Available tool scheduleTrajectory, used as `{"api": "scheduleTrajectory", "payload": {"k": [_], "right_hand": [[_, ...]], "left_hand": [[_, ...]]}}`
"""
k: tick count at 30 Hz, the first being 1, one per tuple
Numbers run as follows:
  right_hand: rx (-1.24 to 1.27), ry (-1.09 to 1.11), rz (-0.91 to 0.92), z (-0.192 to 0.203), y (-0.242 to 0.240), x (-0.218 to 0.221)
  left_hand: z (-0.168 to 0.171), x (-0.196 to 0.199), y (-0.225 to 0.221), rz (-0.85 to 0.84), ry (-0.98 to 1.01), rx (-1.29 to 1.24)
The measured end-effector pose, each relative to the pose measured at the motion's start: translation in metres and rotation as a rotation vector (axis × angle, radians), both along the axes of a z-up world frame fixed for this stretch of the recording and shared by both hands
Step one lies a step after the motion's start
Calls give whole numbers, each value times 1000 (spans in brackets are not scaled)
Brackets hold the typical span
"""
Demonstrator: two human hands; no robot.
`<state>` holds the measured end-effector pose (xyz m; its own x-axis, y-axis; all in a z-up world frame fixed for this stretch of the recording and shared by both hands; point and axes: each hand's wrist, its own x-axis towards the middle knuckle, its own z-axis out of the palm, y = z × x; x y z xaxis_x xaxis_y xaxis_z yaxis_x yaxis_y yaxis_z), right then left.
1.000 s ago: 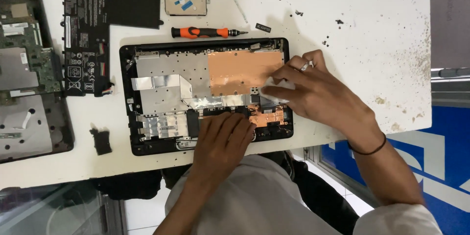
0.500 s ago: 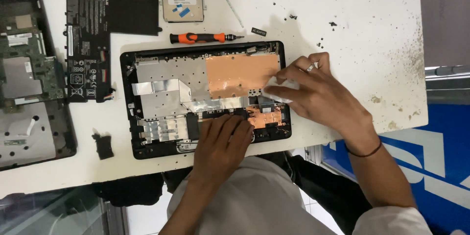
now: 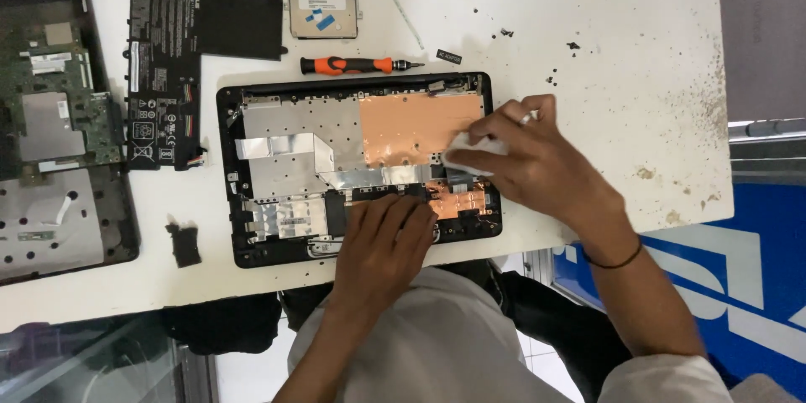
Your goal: Cleaning internal laptop components and connecting ribbon cables during assembly.
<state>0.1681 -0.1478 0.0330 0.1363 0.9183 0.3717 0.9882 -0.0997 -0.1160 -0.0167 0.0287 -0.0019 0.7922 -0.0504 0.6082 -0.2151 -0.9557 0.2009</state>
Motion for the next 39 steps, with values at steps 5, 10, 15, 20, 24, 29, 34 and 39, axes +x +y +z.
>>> {"api": "scheduleTrajectory", "payload": {"k": [5,10,15,20,24,29,34,39], "right_hand": [[-43,-11,-23,-6,-4,-2],[-98,-11,-56,-1,-25,8],[38,129,-143,-3,-29,2],[-28,147,-122,-4,-33,-12],[25,104,-207,-2,-35,-17],[52,255,-120,0,-39,-26],[-55,46,-174,0,-41,-28],[-23,80,-98,2,-35,-21]], "left_hand": [[-3,-1,0,-22,14,-34],[-9,-2,0,-15,5,-16],[-5,-1,0,-29,7,-31],[-9,-1,0,-35,18,-55],[-8,-1,-1,-24,10,-88],[-7,-1,-1,-25,10,-90],[-5,-3,-1,-22,23,-71],[-10,-3,0,-46,15,-123]]}}
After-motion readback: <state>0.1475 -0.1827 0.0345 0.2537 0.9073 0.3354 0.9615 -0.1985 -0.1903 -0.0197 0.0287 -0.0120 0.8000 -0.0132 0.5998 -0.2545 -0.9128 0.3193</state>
